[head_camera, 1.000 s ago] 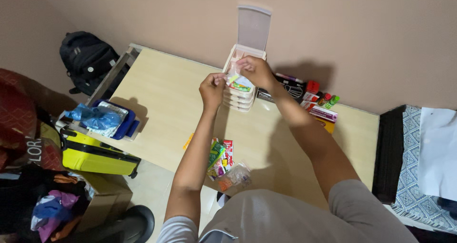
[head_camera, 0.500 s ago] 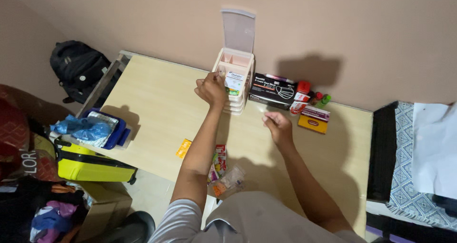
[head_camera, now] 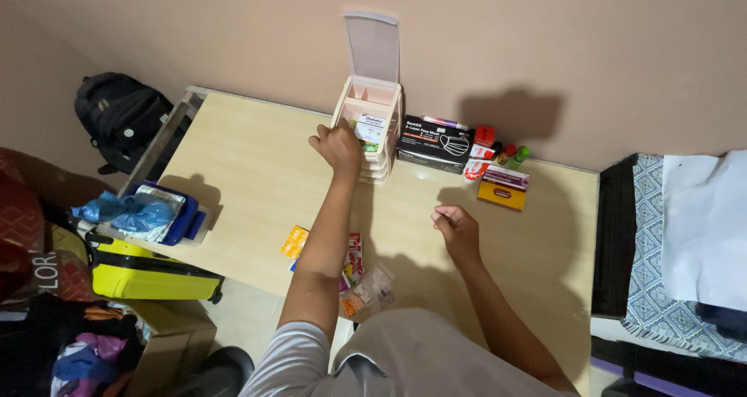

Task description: The person sorts various medicine packets, pill blister packs, and sachets by hand on a desk. They pick up the items one at a time and place several into the top drawers of a small plastic organizer.

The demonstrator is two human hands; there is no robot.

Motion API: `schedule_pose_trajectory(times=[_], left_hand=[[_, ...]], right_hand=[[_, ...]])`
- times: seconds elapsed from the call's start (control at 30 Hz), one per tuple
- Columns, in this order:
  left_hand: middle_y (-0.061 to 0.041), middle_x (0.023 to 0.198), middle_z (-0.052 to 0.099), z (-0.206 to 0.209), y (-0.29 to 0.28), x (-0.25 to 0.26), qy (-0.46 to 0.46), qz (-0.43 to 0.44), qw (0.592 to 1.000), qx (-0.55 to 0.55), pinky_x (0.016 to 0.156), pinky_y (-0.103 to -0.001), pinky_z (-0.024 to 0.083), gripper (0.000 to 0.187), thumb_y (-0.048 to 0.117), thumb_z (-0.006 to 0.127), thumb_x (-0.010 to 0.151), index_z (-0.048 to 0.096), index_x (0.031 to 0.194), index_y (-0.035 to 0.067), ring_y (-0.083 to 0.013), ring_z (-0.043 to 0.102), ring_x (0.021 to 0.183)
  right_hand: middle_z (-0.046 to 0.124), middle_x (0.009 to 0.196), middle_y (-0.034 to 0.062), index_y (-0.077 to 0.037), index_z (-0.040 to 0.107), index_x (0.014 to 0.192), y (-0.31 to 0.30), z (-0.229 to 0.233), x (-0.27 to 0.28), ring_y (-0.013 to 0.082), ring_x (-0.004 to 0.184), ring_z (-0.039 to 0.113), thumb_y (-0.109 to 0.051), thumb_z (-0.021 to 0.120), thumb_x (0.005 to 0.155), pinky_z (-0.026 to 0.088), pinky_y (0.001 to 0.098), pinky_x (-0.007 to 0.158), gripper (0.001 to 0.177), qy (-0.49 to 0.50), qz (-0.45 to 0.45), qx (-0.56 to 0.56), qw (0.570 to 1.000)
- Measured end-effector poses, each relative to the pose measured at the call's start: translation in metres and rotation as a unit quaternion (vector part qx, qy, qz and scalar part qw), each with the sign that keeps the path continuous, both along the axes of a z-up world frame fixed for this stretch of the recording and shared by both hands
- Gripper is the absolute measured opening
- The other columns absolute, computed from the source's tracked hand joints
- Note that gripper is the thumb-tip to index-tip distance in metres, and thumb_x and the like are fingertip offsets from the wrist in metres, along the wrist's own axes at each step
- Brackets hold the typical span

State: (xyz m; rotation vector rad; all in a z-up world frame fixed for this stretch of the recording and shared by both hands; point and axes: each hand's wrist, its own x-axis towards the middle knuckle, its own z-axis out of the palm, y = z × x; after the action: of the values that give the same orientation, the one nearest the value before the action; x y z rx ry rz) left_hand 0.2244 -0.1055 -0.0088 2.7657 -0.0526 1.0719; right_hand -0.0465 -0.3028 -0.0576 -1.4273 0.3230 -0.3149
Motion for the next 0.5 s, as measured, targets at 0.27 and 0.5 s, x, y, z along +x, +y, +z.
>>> schedule_pose_trajectory(times=[0.27, 0.5], left_hand=[[-0.004, 0.060, 0.066, 0.035, 0.008, -0.020, 0.024, -0.010, 1.000, 0.013, 0.071, -0.044, 0.033, 0.010, 0.017, 0.076, 0.075, 0.070, 0.067, 0.017, -0.0244, 0.058, 0.077], [0.003, 0.067, 0.071, 0.067, 0.043, -0.081, -0.040, -0.053, 0.982, -0.174, 0.074, -0.041, 0.034, 0.012, 0.027, 0.081, 0.087, 0.082, 0.093, 0.017, -0.0194, 0.060, 0.075]], right_hand=[[0.073, 0.094, 0.0067, 0.003, 0.070, 0.109, 0.007, -0.010, -0.012, 0.0102, 0.082, 0.068, -0.011, 0.072, 0.093, 0.058, 0.0267, 0.075, 0.021, 0.021, 0.035, -0.027, 0.999], [0.077, 0.102, 0.0061, -0.006, 0.072, 0.114, 0.029, -0.063, -0.029, 0.0162, 0.075, 0.068, -0.017, 0.082, 0.083, 0.058, 0.0289, 0.071, 0.034, 0.059, 0.214, -0.239, 0.945]])
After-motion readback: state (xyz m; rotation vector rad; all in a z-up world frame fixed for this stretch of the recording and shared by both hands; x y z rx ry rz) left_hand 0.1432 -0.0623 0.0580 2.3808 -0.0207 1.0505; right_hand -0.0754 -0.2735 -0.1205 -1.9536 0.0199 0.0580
